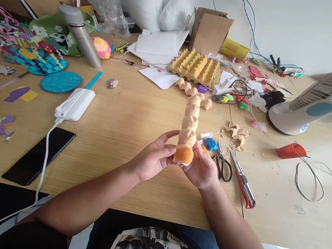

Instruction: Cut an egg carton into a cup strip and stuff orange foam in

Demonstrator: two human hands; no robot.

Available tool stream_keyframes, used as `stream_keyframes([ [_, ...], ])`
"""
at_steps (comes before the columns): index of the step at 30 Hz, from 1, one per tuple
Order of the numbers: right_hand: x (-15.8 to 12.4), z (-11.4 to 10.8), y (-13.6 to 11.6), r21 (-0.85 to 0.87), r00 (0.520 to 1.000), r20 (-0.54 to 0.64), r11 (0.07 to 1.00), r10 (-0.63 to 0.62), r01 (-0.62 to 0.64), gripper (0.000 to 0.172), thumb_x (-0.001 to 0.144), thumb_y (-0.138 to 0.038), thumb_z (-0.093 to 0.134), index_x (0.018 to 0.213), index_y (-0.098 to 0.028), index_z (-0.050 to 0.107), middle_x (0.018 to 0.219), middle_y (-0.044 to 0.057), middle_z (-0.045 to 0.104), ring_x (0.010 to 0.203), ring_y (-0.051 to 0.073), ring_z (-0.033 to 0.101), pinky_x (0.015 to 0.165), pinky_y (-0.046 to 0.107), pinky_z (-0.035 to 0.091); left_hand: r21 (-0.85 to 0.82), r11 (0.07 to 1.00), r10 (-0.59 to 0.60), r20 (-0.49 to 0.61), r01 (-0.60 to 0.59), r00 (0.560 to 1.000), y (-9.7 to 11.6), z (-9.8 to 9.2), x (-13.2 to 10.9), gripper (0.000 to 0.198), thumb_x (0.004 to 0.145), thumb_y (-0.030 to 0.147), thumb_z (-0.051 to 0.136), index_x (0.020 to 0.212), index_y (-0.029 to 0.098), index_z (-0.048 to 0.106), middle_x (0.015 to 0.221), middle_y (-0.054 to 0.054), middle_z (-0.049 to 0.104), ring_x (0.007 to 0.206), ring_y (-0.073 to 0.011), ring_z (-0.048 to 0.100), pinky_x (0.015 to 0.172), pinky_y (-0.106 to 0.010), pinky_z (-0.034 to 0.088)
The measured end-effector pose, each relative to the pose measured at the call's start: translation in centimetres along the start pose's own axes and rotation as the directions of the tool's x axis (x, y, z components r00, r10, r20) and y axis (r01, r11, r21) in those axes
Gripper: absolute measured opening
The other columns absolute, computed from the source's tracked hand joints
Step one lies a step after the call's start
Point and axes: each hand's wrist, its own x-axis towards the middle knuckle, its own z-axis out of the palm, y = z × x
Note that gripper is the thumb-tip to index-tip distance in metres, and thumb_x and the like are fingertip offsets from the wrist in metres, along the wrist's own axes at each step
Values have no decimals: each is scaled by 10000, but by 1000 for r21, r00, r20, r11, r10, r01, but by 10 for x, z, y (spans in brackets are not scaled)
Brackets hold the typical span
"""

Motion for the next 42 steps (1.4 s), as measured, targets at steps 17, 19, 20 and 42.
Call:
stream_keyframes([
  [17,-2,2,2,4,1000,-18,1000,2,-1,413,804,-304,868,1168,-283,676,993,-22,728,836,151,666,759,286,570,174,968,189,-35,-181,981,-10,1,-2,687,893,292,849,1447,284,443,878,31,756,771,-135,717,755,-289,537],
  [19,-2,2,1,10,1000,-21,1000,9,-9,367,806,-337,864,1120,-275,684,971,-16,727,826,162,664,742,295,575,219,951,223,-6,-216,975,-11,0,-4,671,922,277,822,1462,290,425,870,32,750,782,-132,710,766,-289,533],
  [20,-2,3,0,14,1000,-26,1000,11,-10,351,807,-362,863,1097,-271,688,963,-12,727,818,167,661,728,298,577,240,942,240,10,-235,971,-12,0,-5,659,935,269,808,1465,293,419,862,34,745,784,-129,705,776,-291,532],
  [42,1,2,10,75,996,-89,997,-30,37,352,829,-414,913,1021,-268,656,942,-34,724,768,138,643,665,248,575,281,923,259,52,-264,964,-16,-1,-6,668,926,240,811,1467,337,430,876,35,686,819,-134,654,834,-317,513],
])
